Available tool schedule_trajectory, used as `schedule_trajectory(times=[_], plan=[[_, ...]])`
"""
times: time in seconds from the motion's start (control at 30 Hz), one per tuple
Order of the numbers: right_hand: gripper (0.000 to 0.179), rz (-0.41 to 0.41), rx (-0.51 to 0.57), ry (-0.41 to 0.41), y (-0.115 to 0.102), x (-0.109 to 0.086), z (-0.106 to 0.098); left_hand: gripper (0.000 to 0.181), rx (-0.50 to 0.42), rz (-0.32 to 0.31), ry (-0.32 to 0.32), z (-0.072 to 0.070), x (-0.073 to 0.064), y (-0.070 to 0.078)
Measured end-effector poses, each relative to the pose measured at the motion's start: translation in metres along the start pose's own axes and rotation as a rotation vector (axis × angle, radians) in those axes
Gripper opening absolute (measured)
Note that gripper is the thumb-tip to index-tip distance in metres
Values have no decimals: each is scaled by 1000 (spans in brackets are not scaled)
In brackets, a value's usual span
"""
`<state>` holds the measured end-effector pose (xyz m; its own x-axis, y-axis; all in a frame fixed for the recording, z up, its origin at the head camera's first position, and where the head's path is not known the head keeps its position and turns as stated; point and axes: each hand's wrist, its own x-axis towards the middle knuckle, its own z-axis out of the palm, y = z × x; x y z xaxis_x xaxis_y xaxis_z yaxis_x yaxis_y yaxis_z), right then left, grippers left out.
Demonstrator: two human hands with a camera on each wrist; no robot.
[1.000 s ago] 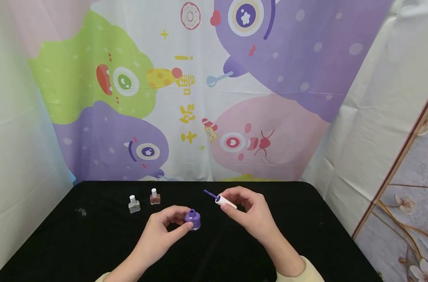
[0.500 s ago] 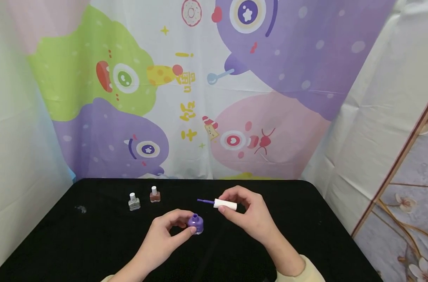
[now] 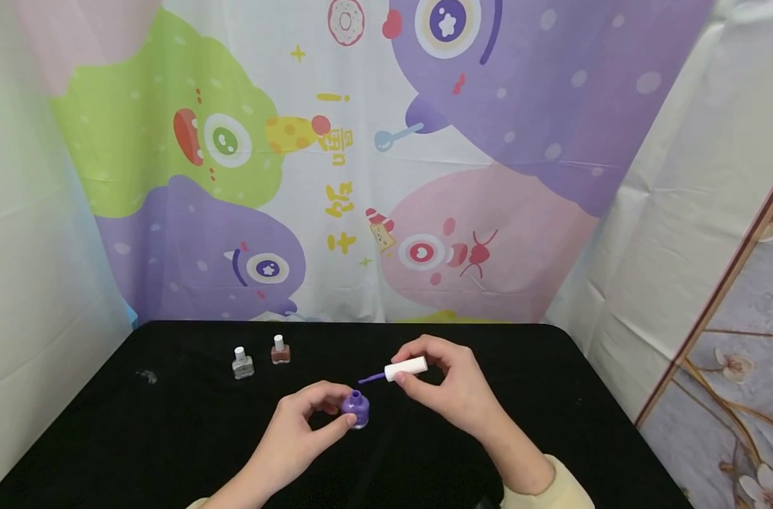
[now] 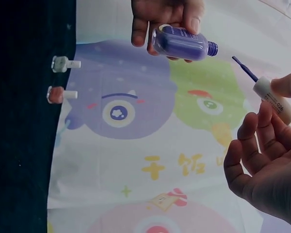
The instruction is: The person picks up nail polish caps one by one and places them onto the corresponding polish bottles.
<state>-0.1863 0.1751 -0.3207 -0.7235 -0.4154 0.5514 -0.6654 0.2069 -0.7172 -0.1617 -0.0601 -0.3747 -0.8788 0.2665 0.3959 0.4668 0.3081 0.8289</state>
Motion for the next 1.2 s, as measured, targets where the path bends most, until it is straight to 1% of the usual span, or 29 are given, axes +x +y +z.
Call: schedule_trajectory(times=[0.13, 0.3, 0.47, 0.8, 0.93, 1.03, 1.13, 1.2], plan=[[16, -16, -27, -17, -1, 2, 0, 21, 5, 3, 1, 1, 0, 1], [18, 12, -84, -40, -5, 3, 0, 21, 7, 10, 2, 2, 0, 2], [21, 16, -125, -62, -8, 5, 0, 21, 4, 15, 6, 2, 0, 4], [18, -3, -159, -89, -6, 7, 0, 22, 0, 21, 23, 2, -2, 5], [20, -8, -175, -92, -5, 7, 0, 23, -5, 42, 33, 1, -2, 5], [21, -11, -184, -94, -5, 7, 0, 23, -7, 71, 41, 2, -2, 4], [21, -18, -188, -102, -6, 7, 0, 25, -6, 79, 38, 2, -2, 3], [21, -26, -190, -111, -6, 7, 0, 26, -8, 69, 28, 2, -2, 3]])
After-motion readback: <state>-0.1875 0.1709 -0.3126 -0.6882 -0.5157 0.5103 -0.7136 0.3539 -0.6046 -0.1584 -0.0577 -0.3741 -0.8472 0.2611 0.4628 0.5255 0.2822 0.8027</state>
